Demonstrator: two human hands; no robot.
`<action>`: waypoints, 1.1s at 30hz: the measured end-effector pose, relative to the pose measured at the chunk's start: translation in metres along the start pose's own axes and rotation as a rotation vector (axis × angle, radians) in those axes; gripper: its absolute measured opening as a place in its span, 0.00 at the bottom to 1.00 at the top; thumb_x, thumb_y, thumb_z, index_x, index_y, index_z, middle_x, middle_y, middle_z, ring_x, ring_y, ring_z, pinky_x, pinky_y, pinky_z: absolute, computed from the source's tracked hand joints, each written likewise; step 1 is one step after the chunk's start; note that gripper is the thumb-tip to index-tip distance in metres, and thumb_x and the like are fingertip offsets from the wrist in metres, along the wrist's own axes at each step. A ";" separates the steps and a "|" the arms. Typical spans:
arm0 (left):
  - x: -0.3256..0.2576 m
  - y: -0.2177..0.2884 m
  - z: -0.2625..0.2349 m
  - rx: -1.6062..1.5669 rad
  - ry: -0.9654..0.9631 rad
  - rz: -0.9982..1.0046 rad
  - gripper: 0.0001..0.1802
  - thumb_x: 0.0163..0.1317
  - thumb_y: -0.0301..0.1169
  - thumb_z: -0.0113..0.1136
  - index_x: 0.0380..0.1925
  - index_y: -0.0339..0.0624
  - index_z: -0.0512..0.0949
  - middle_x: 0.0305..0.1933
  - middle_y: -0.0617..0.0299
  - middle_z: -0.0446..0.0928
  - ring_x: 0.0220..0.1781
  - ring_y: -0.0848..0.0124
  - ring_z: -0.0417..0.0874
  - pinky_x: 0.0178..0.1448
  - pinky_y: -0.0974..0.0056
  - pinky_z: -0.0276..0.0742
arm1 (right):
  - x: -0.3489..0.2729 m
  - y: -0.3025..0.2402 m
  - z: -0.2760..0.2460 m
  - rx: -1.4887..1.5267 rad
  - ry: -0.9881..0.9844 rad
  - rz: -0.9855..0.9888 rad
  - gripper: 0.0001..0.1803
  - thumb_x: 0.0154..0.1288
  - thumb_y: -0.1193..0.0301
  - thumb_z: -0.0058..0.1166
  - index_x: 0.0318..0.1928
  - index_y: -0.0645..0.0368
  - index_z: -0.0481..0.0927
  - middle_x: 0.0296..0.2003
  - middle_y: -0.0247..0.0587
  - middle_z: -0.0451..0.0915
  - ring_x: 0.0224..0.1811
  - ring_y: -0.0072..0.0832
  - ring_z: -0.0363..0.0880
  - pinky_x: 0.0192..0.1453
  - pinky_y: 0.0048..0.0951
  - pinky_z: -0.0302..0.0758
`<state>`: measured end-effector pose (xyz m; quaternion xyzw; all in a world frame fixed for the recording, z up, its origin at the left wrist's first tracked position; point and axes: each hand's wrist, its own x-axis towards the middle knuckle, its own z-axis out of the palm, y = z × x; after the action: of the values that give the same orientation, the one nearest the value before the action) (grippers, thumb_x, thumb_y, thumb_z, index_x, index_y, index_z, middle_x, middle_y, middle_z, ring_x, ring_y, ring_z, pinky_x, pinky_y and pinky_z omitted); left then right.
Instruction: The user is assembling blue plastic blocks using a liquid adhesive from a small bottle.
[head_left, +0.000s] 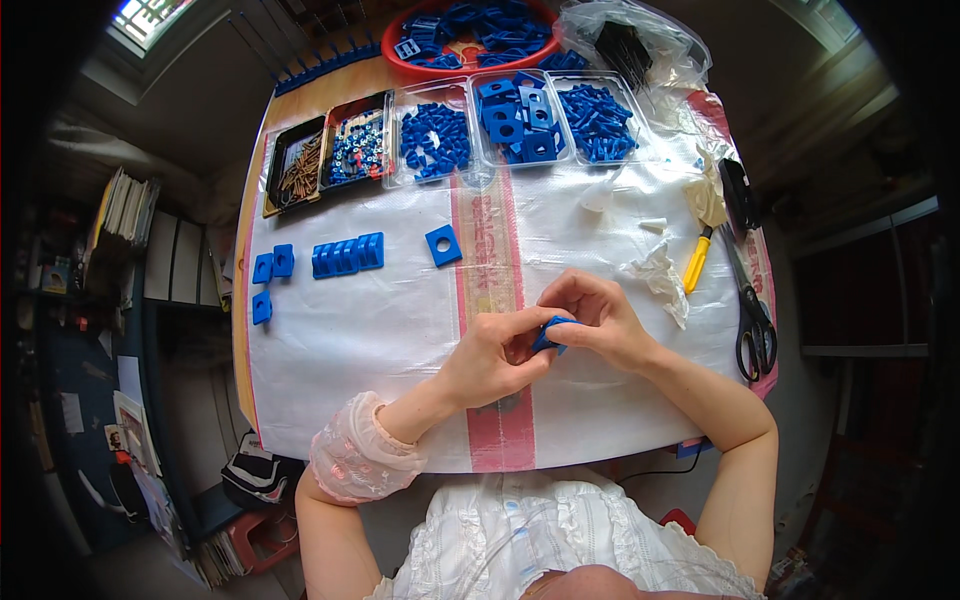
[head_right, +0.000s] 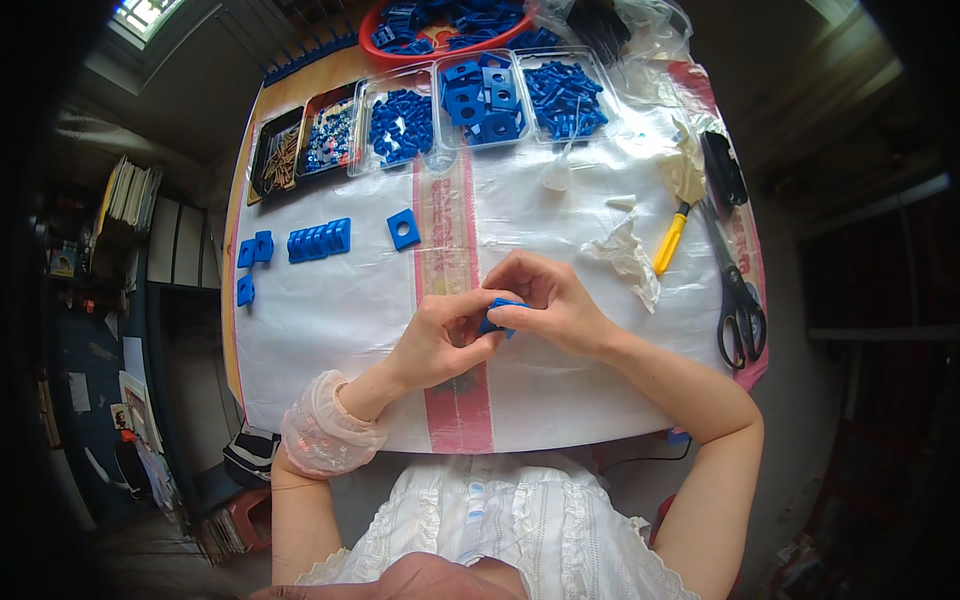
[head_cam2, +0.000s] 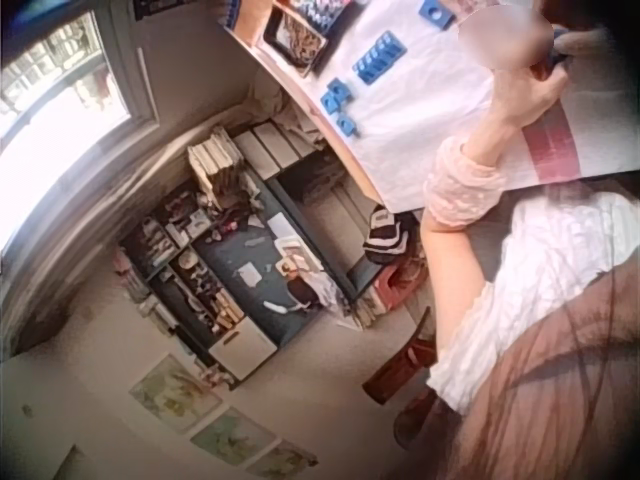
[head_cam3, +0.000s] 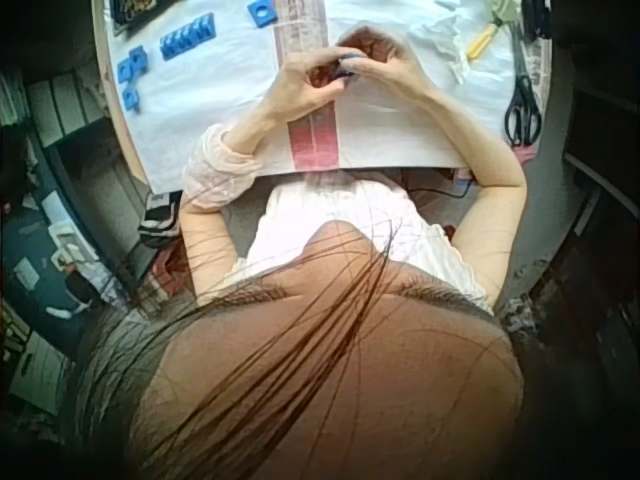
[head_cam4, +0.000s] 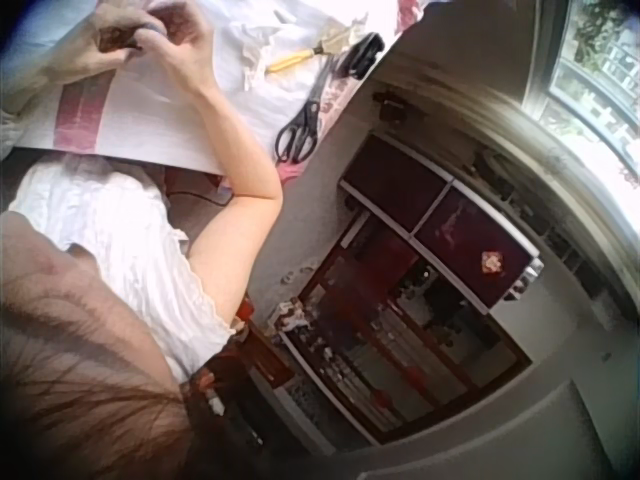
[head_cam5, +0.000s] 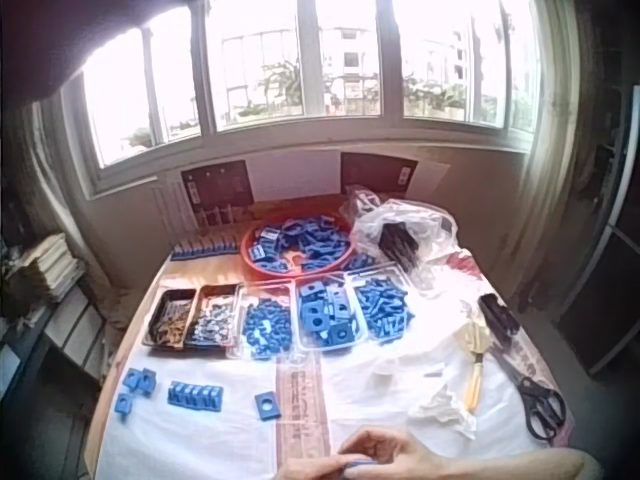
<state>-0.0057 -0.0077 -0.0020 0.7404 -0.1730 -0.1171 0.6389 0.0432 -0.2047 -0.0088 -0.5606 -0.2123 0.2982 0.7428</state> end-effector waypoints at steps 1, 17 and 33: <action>0.000 -0.001 0.000 -0.011 0.001 0.003 0.19 0.54 0.23 0.58 0.49 0.40 0.80 0.20 0.68 0.70 0.21 0.83 0.68 0.25 0.72 0.63 | 0.000 0.001 0.000 -0.003 0.001 -0.006 0.15 0.62 0.78 0.62 0.48 0.67 0.75 0.41 0.39 0.80 0.43 0.22 0.81 0.44 0.24 0.80; 0.001 -0.001 -0.001 0.045 -0.026 0.029 0.19 0.57 0.23 0.59 0.51 0.38 0.77 0.25 0.65 0.76 0.22 0.81 0.74 0.28 0.71 0.69 | 0.001 0.000 -0.002 -0.019 0.033 0.026 0.15 0.63 0.74 0.62 0.48 0.65 0.75 0.39 0.36 0.81 0.41 0.19 0.80 0.39 0.21 0.79; -0.001 -0.007 -0.004 -0.291 -0.018 -0.051 0.22 0.72 0.28 0.49 0.65 0.36 0.69 0.43 0.56 0.83 0.41 0.71 0.86 0.44 0.69 0.82 | 0.002 0.000 -0.003 0.074 0.098 0.027 0.17 0.66 0.68 0.58 0.51 0.63 0.74 0.41 0.39 0.81 0.39 0.20 0.81 0.37 0.21 0.78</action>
<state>-0.0042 -0.0032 -0.0080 0.6431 -0.1411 -0.1639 0.7346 0.0466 -0.2049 -0.0099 -0.5496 -0.1569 0.2881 0.7683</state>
